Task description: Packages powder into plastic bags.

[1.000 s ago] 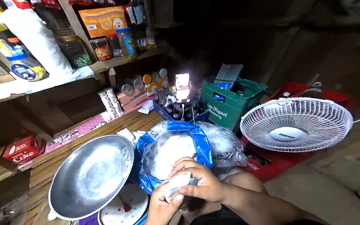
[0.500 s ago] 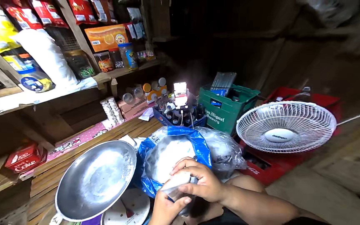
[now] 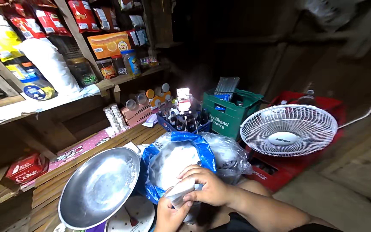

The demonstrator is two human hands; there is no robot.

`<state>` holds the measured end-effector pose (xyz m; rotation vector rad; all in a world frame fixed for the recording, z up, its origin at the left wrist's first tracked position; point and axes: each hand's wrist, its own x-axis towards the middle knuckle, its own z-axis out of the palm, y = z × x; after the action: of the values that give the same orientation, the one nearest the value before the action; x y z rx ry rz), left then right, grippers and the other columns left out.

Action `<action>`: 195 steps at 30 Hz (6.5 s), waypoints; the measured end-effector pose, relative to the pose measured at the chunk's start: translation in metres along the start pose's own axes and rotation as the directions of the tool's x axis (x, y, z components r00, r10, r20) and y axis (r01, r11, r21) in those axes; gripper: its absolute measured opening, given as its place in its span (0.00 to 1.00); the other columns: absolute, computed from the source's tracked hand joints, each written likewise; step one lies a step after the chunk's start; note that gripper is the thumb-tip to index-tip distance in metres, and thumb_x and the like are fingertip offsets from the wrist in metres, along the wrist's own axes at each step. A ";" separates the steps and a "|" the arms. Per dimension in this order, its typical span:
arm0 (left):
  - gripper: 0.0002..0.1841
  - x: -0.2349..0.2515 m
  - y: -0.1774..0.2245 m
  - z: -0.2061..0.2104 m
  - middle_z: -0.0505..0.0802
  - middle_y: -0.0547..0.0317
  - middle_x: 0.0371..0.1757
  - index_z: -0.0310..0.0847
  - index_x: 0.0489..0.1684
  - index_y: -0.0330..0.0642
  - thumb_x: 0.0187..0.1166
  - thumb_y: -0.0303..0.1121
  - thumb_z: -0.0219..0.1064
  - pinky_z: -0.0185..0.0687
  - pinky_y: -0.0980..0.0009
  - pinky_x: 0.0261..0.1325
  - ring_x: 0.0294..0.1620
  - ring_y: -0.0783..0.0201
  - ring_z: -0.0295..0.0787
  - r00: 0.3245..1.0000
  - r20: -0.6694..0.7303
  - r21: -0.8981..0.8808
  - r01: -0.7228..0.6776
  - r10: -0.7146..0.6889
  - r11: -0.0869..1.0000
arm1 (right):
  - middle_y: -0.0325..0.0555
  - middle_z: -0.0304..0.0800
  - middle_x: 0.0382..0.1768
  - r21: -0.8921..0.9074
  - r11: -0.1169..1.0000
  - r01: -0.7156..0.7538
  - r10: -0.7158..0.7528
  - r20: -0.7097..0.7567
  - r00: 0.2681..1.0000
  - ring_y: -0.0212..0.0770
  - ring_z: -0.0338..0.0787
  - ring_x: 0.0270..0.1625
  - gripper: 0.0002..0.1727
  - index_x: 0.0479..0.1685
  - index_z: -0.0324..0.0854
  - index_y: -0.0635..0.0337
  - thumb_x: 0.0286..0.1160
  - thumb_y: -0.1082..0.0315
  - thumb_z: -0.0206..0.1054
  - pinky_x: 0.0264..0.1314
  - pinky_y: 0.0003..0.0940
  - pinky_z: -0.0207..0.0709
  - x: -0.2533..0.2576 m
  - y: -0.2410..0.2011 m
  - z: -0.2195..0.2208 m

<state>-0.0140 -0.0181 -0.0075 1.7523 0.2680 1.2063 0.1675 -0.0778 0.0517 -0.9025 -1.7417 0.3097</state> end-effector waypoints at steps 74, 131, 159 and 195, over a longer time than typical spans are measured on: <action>0.17 0.000 -0.014 0.002 0.97 0.64 0.50 0.90 0.50 0.41 0.61 0.30 0.83 0.89 0.68 0.65 0.55 0.71 0.93 0.999 -0.012 0.012 0.034 -0.034 0.999 | 0.46 0.95 0.46 0.042 0.998 -0.042 0.041 0.029 0.999 0.38 0.87 0.63 0.17 0.36 0.92 0.64 0.58 0.59 0.85 0.76 0.36 0.72 -0.006 0.016 0.001; 0.15 0.008 0.018 -0.019 0.94 0.69 0.64 0.93 0.50 0.57 0.82 0.54 0.68 0.68 0.58 0.85 0.76 0.62 0.82 0.956 -0.106 0.160 -0.257 0.275 0.953 | 0.53 0.96 0.45 0.104 0.934 -0.341 0.311 0.229 0.922 0.33 0.91 0.55 0.16 0.41 0.92 0.71 0.57 0.67 0.83 0.64 0.28 0.81 -0.022 0.012 0.036; 0.15 0.007 0.007 -0.010 0.90 0.67 0.70 0.92 0.56 0.58 0.82 0.52 0.68 0.65 0.54 0.87 0.79 0.61 0.77 0.961 0.053 0.281 -0.274 0.270 0.920 | 0.50 0.94 0.53 0.259 0.937 -0.236 0.190 0.190 0.963 0.28 0.86 0.64 0.22 0.52 0.88 0.73 0.58 0.69 0.82 0.74 0.23 0.74 -0.031 0.024 0.037; 0.29 0.009 -0.001 -0.014 0.93 0.51 0.66 0.86 0.62 0.34 0.70 0.47 0.79 0.73 0.57 0.84 0.74 0.58 0.85 0.992 0.070 -0.009 0.104 -0.103 0.995 | 0.52 0.92 0.55 0.216 0.868 -0.447 0.406 0.209 0.890 0.26 0.86 0.63 0.24 0.48 0.89 0.74 0.55 0.66 0.84 0.70 0.22 0.77 -0.027 0.022 0.027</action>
<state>-0.0206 -0.0040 -0.0025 1.7445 0.3055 1.0687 0.1551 -0.0759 0.0098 -1.0888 -1.5771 0.9047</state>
